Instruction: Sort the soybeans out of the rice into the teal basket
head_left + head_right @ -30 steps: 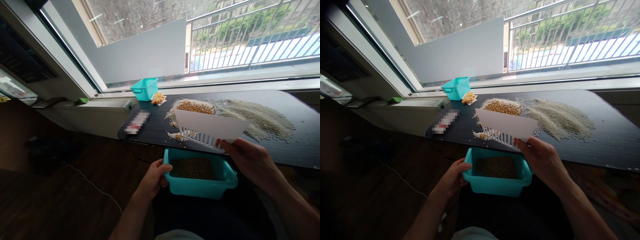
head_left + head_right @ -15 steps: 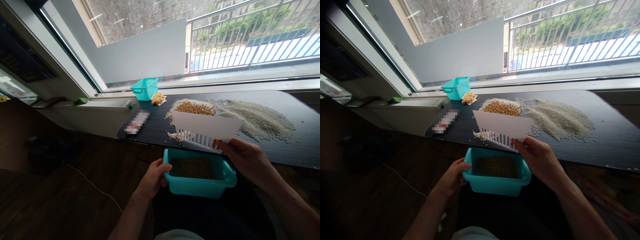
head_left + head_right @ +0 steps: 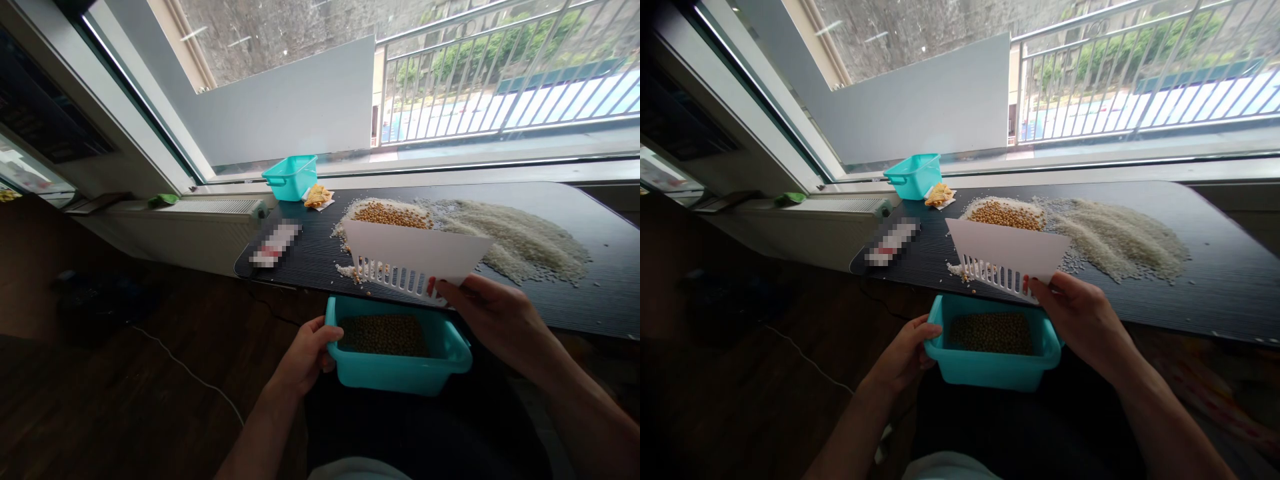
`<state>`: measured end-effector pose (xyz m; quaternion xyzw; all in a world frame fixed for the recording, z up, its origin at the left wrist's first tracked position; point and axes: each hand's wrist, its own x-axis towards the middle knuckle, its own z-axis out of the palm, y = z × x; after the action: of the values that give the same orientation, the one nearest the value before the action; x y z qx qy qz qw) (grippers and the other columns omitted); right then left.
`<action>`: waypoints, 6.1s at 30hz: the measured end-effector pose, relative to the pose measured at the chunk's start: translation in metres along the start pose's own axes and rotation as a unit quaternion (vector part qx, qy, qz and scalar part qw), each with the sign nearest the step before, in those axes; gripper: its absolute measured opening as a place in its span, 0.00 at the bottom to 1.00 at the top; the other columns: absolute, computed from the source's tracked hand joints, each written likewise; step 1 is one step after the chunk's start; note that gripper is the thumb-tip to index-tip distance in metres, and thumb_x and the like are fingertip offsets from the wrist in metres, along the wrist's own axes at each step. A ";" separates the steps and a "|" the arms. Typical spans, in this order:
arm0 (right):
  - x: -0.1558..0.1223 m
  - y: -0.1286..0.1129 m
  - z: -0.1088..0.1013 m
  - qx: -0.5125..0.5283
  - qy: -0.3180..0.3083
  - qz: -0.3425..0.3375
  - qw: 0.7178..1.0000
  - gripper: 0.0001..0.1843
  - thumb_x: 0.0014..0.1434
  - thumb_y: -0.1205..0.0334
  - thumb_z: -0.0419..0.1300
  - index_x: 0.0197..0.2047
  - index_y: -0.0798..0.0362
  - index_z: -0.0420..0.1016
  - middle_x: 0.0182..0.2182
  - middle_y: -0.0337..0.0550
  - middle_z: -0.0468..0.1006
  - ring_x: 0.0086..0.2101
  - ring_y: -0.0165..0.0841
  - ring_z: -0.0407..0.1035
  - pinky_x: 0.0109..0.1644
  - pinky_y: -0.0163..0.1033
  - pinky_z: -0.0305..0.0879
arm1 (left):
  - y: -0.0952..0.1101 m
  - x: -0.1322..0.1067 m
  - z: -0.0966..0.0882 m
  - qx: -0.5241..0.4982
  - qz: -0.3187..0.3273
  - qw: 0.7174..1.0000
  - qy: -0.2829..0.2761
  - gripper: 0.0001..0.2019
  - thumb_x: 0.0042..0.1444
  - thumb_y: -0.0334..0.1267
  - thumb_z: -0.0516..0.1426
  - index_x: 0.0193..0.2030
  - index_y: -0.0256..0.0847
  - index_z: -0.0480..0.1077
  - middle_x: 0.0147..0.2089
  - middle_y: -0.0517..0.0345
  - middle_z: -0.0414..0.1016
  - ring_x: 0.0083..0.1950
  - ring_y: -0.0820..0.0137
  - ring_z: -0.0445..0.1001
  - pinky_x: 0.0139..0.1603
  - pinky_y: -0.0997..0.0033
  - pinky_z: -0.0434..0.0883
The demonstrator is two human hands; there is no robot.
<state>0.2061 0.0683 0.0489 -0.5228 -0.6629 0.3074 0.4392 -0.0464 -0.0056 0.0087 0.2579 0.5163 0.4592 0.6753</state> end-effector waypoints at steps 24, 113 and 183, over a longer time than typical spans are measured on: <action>-0.001 0.000 -0.001 0.047 -0.023 0.026 0.998 0.21 0.48 0.37 0.67 0.26 0.48 0.81 0.24 0.38 0.81 0.25 0.32 0.70 0.29 0.36 0.71 | 0.003 -0.001 -0.004 0.005 0.010 1.000 0.005 0.17 0.37 0.44 0.68 0.24 0.41 0.65 0.13 0.72 0.57 0.14 0.82 0.50 0.15 0.79 0.48; -0.009 0.008 0.021 0.053 -0.077 0.004 0.996 0.20 0.53 0.40 0.64 0.36 0.47 0.86 0.34 0.40 0.87 0.37 0.41 0.81 0.43 0.42 0.78 | 0.009 -0.007 -0.031 -0.005 0.032 0.998 0.054 0.16 0.38 0.43 0.67 0.24 0.41 0.64 0.14 0.73 0.57 0.15 0.82 0.53 0.17 0.79 0.50; -0.017 0.028 -0.030 0.020 0.047 0.079 0.996 0.25 0.46 0.34 0.67 0.33 0.47 0.85 0.31 0.43 0.85 0.34 0.42 0.78 0.42 0.44 0.76 | 0.002 0.002 0.007 -0.001 -0.005 1.000 -0.001 0.18 0.36 0.44 0.69 0.24 0.41 0.65 0.14 0.73 0.57 0.15 0.82 0.50 0.16 0.78 0.47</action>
<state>0.2463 0.0582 0.0328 -0.5787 -0.5919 0.3287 0.4547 -0.0399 -0.0018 0.0116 0.2549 0.5165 0.4558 0.6786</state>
